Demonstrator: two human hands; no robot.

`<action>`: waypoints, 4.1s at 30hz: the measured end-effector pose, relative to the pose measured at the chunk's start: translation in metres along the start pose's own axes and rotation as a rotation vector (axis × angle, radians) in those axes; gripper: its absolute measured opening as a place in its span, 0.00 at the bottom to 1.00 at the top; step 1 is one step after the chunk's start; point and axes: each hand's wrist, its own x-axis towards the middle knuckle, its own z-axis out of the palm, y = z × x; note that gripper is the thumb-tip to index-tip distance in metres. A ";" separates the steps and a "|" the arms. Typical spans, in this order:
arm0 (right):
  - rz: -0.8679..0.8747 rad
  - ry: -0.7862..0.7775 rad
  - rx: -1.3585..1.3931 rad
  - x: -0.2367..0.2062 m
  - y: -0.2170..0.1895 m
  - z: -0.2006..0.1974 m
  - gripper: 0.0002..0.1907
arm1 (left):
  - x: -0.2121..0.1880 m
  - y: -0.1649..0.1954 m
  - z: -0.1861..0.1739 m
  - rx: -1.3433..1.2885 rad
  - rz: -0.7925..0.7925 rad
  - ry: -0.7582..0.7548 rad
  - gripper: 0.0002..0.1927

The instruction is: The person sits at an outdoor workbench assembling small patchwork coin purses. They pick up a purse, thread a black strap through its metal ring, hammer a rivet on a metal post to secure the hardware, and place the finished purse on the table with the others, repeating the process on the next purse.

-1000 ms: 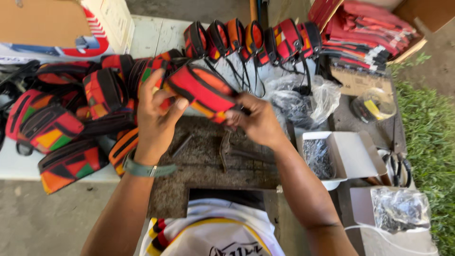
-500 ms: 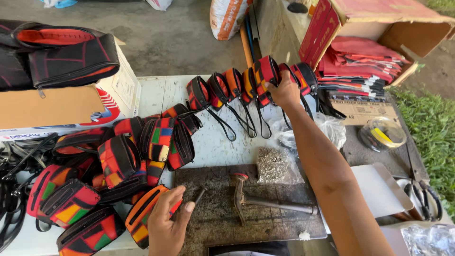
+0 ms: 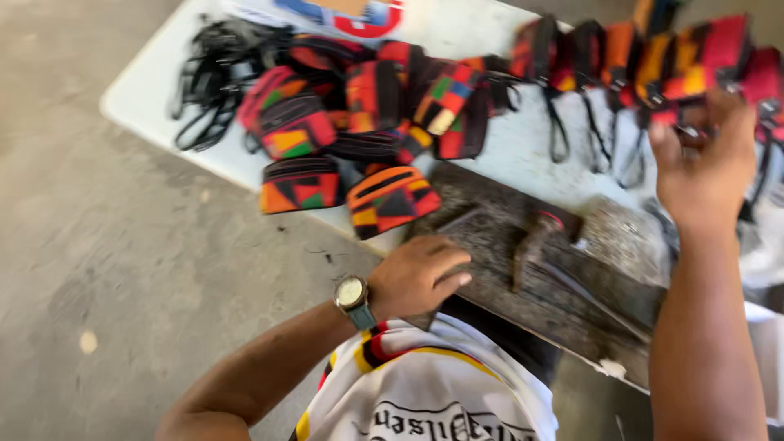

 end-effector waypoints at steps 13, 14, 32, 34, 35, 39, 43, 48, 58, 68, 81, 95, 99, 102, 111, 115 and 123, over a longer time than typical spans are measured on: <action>-0.308 -0.455 -0.026 -0.093 -0.200 0.093 0.35 | -0.097 -0.107 -0.146 0.441 -0.491 0.176 0.42; -0.356 -0.482 -0.032 -0.091 -0.205 0.109 0.39 | -0.098 -0.115 -0.144 0.466 -0.454 0.175 0.38; -0.289 0.041 0.015 -0.056 -0.167 0.134 0.16 | -0.004 -0.152 -0.132 0.360 -0.278 0.809 0.26; -0.191 0.115 -0.125 -0.044 -0.146 0.116 0.14 | 0.025 -0.162 -0.128 0.433 -0.322 0.699 0.28; -0.160 0.144 -0.174 -0.039 -0.134 0.112 0.14 | 0.036 -0.164 -0.127 0.511 -0.304 0.662 0.28; 0.022 -0.172 -0.313 -0.032 -0.099 0.119 0.12 | 0.065 -0.157 -0.128 0.583 -0.328 0.529 0.28; 0.066 -0.273 -0.186 -0.032 -0.088 0.110 0.12 | 0.075 -0.155 -0.136 0.487 -0.374 0.474 0.29; 0.168 -0.216 -0.074 -0.073 -0.113 0.062 0.12 | 0.060 -0.162 -0.143 0.360 -0.230 0.523 0.29; 0.142 -0.130 0.029 -0.171 -0.163 0.028 0.05 | -0.014 -0.130 -0.101 0.329 -0.048 0.775 0.09; 0.153 -0.120 0.041 -0.201 -0.175 0.031 0.05 | 0.015 -0.090 -0.023 0.148 -0.048 0.466 0.08; 0.395 0.089 -0.432 -0.182 -0.090 -0.140 0.04 | 0.166 -0.090 0.077 0.601 -0.103 0.201 0.27; 0.328 -0.641 -0.541 -0.082 -0.004 -0.042 0.12 | 0.188 -0.066 0.100 0.577 0.102 -0.174 0.43; 0.327 -0.571 -0.499 -0.089 -0.005 -0.048 0.10 | 0.200 -0.060 0.108 0.519 0.172 -0.176 0.26; 0.235 -0.465 -0.448 -0.091 0.001 -0.055 0.07 | 0.199 -0.044 0.096 0.392 0.255 -0.108 0.11; 0.188 -0.439 -0.389 -0.100 0.018 -0.060 0.09 | 0.123 0.054 0.001 0.287 0.511 -0.283 0.05; 0.286 -0.396 -0.362 -0.096 0.002 -0.060 0.08 | 0.113 0.085 0.013 0.314 0.732 -0.311 0.10; 0.559 0.034 0.383 -0.132 -0.067 -0.060 0.03 | 0.143 0.064 0.044 -0.070 0.428 0.148 0.29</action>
